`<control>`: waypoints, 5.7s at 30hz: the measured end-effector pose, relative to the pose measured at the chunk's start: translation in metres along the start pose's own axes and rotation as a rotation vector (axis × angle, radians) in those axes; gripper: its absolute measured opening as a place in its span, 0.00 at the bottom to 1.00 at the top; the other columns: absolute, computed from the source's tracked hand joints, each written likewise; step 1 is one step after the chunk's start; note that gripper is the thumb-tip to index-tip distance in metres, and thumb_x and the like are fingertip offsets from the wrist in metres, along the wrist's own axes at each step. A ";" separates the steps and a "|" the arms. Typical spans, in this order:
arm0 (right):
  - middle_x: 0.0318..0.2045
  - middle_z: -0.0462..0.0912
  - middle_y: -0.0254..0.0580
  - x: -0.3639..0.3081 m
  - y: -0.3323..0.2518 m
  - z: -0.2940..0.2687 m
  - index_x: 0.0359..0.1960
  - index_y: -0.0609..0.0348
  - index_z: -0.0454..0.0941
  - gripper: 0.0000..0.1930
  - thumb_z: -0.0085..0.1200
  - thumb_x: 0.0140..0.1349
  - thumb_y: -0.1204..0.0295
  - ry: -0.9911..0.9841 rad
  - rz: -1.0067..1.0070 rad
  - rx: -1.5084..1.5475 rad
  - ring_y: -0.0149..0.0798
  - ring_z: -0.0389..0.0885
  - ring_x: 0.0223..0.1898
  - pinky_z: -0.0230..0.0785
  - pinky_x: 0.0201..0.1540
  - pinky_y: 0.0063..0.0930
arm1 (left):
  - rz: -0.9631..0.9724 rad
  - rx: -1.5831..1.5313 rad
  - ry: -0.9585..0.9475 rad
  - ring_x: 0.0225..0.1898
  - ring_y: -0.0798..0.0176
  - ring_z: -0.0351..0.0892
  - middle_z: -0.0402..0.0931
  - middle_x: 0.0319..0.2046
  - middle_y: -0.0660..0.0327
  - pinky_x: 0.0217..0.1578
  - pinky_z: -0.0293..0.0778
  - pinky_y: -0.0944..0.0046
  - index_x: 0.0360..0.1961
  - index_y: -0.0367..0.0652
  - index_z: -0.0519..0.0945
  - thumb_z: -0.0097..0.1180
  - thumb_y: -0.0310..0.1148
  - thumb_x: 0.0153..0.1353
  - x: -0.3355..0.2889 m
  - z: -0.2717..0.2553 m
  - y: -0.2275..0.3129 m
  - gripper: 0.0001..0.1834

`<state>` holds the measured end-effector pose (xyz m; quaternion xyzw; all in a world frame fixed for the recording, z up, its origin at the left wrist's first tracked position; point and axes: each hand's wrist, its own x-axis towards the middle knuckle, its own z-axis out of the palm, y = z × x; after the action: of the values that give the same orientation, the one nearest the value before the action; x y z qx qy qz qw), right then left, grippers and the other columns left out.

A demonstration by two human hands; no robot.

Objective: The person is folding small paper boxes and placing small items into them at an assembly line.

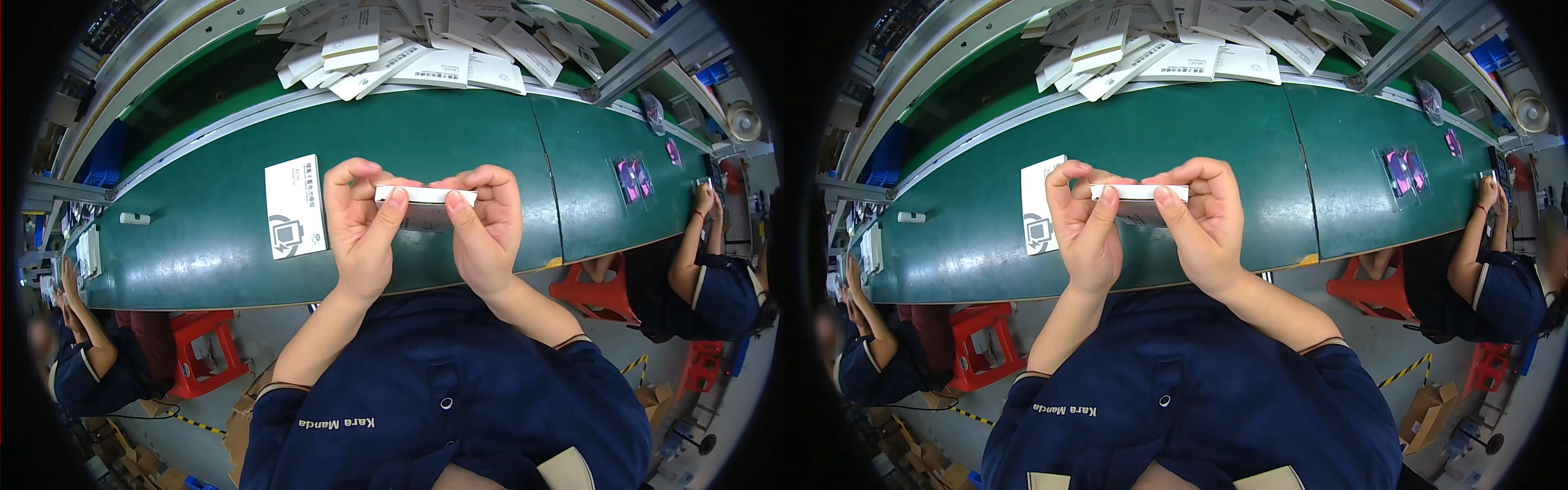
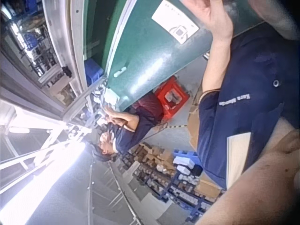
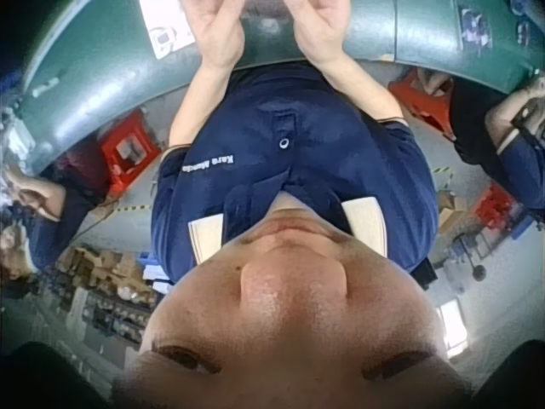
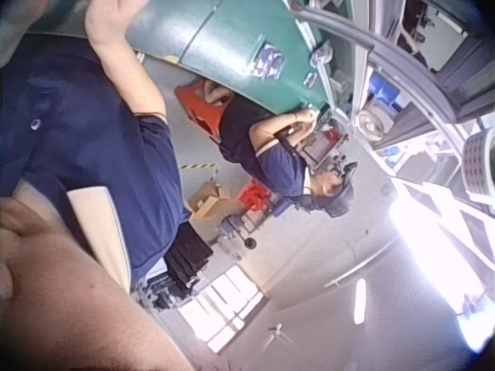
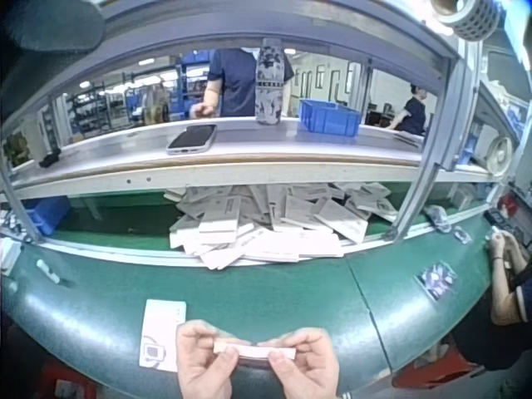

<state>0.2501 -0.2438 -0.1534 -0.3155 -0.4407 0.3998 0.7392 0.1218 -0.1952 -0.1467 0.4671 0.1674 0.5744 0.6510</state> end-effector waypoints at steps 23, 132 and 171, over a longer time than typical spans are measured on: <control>0.69 0.63 0.44 0.123 0.060 -0.103 0.38 0.58 0.82 0.14 0.54 0.64 0.60 -0.333 -0.435 -1.723 0.53 0.51 0.73 0.42 0.69 0.67 | -0.220 0.986 0.321 0.66 0.53 0.64 0.59 0.67 0.44 0.63 0.62 0.56 0.66 0.34 0.64 0.54 0.22 0.63 -0.009 -0.119 0.053 0.30; 0.43 0.80 0.54 -0.005 -0.006 -0.003 0.45 0.59 0.61 0.12 0.50 0.67 0.83 0.006 -0.001 0.098 0.36 0.80 0.46 0.74 0.50 0.29 | 0.146 0.076 -0.028 0.43 0.62 0.79 0.77 0.40 0.52 0.45 0.75 0.66 0.44 0.42 0.66 0.56 0.21 0.65 -0.006 0.000 -0.015 0.12; 0.67 0.65 0.53 0.019 -0.048 -0.189 0.48 0.58 0.81 0.17 0.60 0.55 0.77 -0.257 -0.278 -1.711 0.59 0.63 0.67 0.56 0.68 0.49 | -0.087 0.412 -0.535 0.69 0.50 0.60 0.63 0.65 0.47 0.68 0.54 0.54 0.72 0.37 0.51 0.71 0.27 0.46 0.005 -0.023 0.012 0.54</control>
<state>0.4410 -0.2718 -0.1847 -0.6578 -0.7036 -0.1290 0.2358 0.0994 -0.1819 -0.1472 0.7154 0.1228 0.3572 0.5879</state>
